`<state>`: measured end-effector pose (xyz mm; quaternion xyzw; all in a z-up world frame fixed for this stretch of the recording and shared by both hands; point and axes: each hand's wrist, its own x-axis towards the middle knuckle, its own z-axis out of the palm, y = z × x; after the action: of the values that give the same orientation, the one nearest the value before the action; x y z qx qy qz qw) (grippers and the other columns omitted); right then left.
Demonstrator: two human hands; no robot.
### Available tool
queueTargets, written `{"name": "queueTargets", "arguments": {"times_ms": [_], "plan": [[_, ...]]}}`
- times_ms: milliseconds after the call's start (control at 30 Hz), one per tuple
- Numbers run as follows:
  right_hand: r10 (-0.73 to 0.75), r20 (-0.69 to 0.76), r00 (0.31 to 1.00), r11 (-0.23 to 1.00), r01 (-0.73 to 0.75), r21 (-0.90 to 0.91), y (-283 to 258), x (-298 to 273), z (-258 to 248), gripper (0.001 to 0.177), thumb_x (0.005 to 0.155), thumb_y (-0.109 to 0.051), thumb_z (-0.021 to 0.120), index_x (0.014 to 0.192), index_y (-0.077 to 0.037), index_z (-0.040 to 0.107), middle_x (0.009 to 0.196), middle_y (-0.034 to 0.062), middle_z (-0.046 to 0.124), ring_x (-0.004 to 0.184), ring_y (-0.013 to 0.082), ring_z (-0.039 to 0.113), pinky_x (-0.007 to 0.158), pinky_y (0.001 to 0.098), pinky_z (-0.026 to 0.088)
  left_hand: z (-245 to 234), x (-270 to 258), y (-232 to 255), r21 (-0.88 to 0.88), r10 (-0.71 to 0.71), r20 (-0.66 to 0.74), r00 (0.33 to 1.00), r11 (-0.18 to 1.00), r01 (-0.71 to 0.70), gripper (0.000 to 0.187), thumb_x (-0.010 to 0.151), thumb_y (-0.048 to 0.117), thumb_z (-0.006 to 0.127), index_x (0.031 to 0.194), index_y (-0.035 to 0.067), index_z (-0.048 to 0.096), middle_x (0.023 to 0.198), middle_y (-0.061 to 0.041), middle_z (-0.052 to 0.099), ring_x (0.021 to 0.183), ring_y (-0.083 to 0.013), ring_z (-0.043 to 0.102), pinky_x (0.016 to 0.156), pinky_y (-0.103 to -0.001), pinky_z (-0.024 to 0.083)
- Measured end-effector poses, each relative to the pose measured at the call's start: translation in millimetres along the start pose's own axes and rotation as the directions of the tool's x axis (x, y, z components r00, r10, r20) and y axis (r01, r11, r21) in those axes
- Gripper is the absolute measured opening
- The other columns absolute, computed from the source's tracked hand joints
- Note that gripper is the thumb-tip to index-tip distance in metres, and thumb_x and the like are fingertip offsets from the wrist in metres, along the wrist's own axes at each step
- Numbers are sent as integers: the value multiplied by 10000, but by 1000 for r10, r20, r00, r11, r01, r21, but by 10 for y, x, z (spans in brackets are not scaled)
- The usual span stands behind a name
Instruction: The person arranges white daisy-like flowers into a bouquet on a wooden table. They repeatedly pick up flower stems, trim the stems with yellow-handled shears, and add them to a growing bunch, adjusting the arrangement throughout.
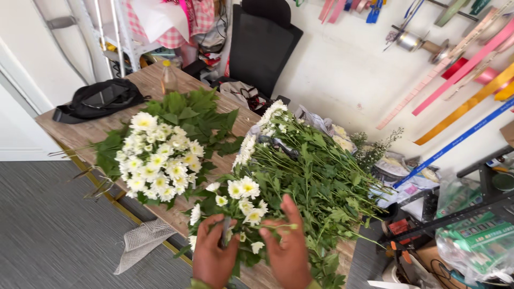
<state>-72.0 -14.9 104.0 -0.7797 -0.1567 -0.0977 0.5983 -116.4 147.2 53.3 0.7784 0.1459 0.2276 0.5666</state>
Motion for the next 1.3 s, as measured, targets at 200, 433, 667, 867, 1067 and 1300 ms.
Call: {"name": "queueTargets", "arguments": {"times_ms": [200, 433, 667, 867, 1067, 1300], "plan": [[203, 26, 979, 935, -186, -301, 1, -6, 613, 246, 836, -32, 706, 1074, -58, 758, 1700, 167, 160, 1300, 321, 600, 885, 380, 602, -210, 186, -99, 5, -108, 99, 989, 994, 108, 234, 776, 139, 795, 995, 85, 731, 858, -28, 762, 690, -113, 714, 653, -309, 569], [-105, -21, 994, 877, 83, -474, 198, -44, 829, 239, 730, 65, 694, 960, 18, 738, 1606, 335, 252, 1309, 486, 534, 944, 461, 536, -319, 240, 17, 17, -173, 181, 968, 985, 173, 261, 776, 168, 826, 1008, 90, 735, 876, -50, 758, 657, -191, 638, 598, -351, 528], [-89, -26, 996, 870, 64, -490, 177, 20, 877, 127, 682, 38, 745, 804, 6, 761, 1564, 391, 262, 1251, 488, 561, 920, 464, 530, -327, 378, 100, 38, -115, 204, 972, 993, 110, 233, 786, 164, 818, 982, 74, 731, 874, -45, 730, 676, -188, 648, 616, -349, 534], [-18, 46, 999, 877, 37, -479, 353, -36, 803, 245, 689, 36, 757, 933, 23, 744, 1509, 386, 343, 1319, 517, 470, 1038, 490, 458, -252, 397, -147, -12, -110, 161, 981, 993, 114, 251, 765, 130, 848, 977, 59, 736, 827, -47, 733, 635, -135, 611, 572, -311, 516], [172, -195, 965, 985, -166, 50, 980, 124, 42, 156, 872, -69, 715, 1015, -17, 750, 1523, 236, 570, 1261, 443, 624, 984, 564, 504, -273, 374, -320, -263, -284, 149, 947, 912, 315, 337, 761, 4, 812, 1081, 62, 726, 872, -29, 698, 589, -75, 498, 526, -276, 449], [436, -61, 898, 678, -373, -633, 1682, 750, -592, 1076, 740, -284, 940, 1526, 28, 274, 1417, 289, 509, 1270, 435, 554, 1068, 479, 491, 188, 240, -34, -301, -117, 473, 873, 910, 285, 205, 880, 67, 795, 1074, 69, 729, 810, -41, 716, 579, -33, 512, 530, -302, 429]]}}
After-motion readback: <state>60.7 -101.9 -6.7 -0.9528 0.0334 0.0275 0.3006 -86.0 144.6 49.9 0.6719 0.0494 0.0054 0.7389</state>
